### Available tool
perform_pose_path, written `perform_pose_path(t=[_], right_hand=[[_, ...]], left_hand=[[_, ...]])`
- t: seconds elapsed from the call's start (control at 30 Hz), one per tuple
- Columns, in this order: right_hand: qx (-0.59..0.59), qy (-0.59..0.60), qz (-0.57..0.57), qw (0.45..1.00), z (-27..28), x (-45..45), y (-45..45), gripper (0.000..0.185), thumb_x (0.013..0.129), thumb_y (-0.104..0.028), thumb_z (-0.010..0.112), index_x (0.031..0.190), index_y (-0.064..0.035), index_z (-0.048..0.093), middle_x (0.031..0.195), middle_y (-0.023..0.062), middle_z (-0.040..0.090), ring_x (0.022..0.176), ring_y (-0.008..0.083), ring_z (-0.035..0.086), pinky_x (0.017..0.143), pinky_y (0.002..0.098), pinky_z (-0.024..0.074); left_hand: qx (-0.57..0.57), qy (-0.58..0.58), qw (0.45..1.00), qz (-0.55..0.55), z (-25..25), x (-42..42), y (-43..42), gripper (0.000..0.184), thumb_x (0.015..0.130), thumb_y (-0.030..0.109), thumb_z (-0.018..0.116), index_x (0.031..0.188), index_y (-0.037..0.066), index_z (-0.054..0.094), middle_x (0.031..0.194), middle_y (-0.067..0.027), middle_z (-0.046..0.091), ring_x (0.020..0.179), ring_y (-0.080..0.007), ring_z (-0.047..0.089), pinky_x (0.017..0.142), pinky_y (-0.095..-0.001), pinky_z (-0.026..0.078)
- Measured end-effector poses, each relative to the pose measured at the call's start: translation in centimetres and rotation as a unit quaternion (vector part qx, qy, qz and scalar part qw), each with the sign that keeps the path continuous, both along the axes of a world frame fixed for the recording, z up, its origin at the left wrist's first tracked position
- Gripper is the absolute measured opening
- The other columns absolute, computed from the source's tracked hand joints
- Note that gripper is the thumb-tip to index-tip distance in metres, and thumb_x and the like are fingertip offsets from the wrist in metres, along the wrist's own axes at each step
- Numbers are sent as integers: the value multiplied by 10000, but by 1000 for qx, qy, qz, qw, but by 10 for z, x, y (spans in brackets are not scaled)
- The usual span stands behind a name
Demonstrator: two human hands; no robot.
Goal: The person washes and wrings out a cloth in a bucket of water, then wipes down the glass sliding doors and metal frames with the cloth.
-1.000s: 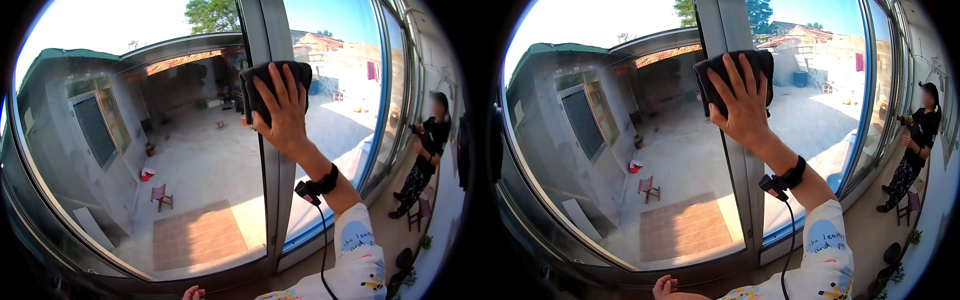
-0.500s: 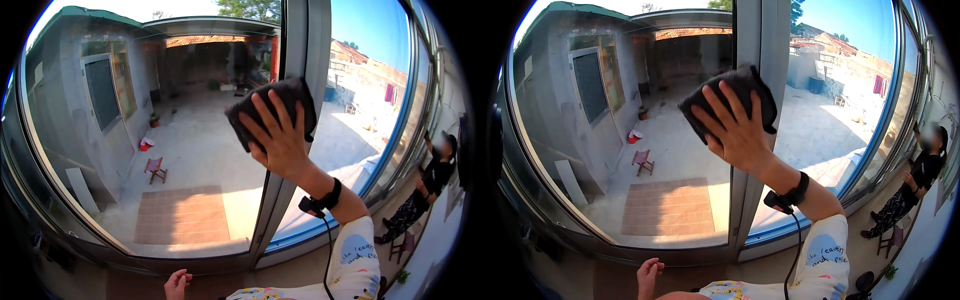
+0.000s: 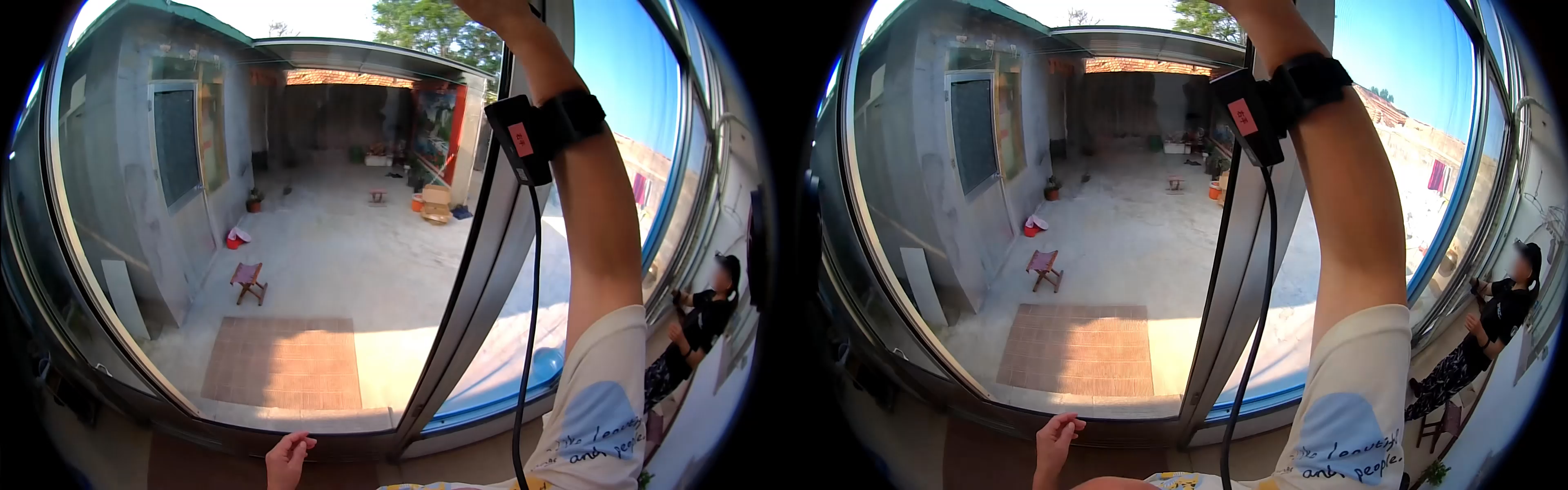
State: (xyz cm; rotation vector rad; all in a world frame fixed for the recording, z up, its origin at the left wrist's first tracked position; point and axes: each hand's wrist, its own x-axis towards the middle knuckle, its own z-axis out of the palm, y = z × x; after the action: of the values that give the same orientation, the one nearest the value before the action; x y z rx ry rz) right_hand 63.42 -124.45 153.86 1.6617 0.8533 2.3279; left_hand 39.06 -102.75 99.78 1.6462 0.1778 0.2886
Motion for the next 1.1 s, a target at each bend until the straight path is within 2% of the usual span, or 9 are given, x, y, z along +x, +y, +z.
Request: perform_pose_path(t=[0.13, 0.33, 0.43, 0.5, 0.67, 0.7, 0.77, 0.93, 1.1], right_hand=[[-136, 91, 52, 985, -111, -19, 32, 471, 856, -460, 533, 1256, -211, 538, 1392, 65, 409, 1314, 262, 317, 1037, 552, 205], [-535, 240, -42, 809, -404, -38, 11, 494, 891, -288, 464, 1378, -247, 397, 1505, -30, 247, 1393, 173, 202, 1135, 465, 120], [-595, 278, -37, 753, -387, -33, 16, 464, 875, -247, 460, 1338, -239, 439, 1492, -52, 271, 1376, 138, 236, 1149, 392, 159], [-508, 265, 17, 820, -308, -36, 36, 425, 859, -292, 526, 1281, -252, 492, 1480, -40, 307, 1361, 142, 275, 1106, 485, 172], [-106, -24, -13, 994, -20, -4, 73, 486, 863, -476, 523, 1281, -229, 517, 1417, 37, 398, 1321, 228, 325, 1037, 506, 216], [-15, 45, 1, 999, 23, -17, 75, 583, 906, -490, 442, 1374, -144, 401, 1454, 138, 320, 1353, 347, 253, 1041, 608, 207], [150, 73, -13, 986, 81, -1, 79, 595, 900, -510, 440, 1373, -152, 407, 1464, 133, 304, 1354, 351, 250, 1050, 599, 195], [-67, -35, 30, 997, -34, -15, 151, 477, 877, -480, 499, 1277, -221, 526, 1411, 48, 404, 1313, 249, 329, 1038, 529, 206], [-421, 258, 57, 868, -295, -56, 196, 490, 866, -440, 491, 1321, -259, 475, 1485, 0, 290, 1381, 218, 212, 1093, 558, 112]], left_hand=[[-25, 7, 1000, 1, -25, -18, 17, 235, 920, 61, 513, 1139, 16, 586, 984, -92, 667, 897, -151, 634, 726, -250, 498], [-43, 49, 996, 55, -37, -60, 46, 247, 943, 100, 504, 1170, 46, 585, 978, -70, 674, 890, -127, 634, 719, -246, 496], [-44, 58, 996, 55, -46, -67, 62, 247, 943, 101, 505, 1170, 48, 586, 982, -70, 673, 890, -128, 633, 717, -249, 496], [-47, 59, 995, 65, -41, -70, 70, 247, 943, 102, 505, 1170, 47, 586, 980, -70, 673, 888, -128, 632, 717, -248, 495], [-51, 35, 995, 79, -22, -65, 83, 245, 944, 100, 503, 1167, 45, 587, 976, -70, 672, 882, -124, 629, 720, -244, 494], [-58, 34, 995, 79, -21, -63, 86, 245, 944, 99, 503, 1167, 45, 587, 973, -68, 673, 881, -123, 628, 723, -243, 494], [-67, 32, 994, 82, -23, -60, 90, 244, 944, 99, 503, 1167, 45, 588, 970, -66, 673, 881, -121, 627, 727, -241, 494], [-50, 22, 996, 69, -25, -64, 113, 242, 941, 96, 510, 1163, 49, 593, 972, -62, 676, 886, -119, 631, 732, -241, 499], [-34, 39, 997, 62, -25, -75, 146, 244, 939, 96, 515, 1166, 53, 593, 965, -61, 680, 882, -117, 634, 725, -237, 498]])
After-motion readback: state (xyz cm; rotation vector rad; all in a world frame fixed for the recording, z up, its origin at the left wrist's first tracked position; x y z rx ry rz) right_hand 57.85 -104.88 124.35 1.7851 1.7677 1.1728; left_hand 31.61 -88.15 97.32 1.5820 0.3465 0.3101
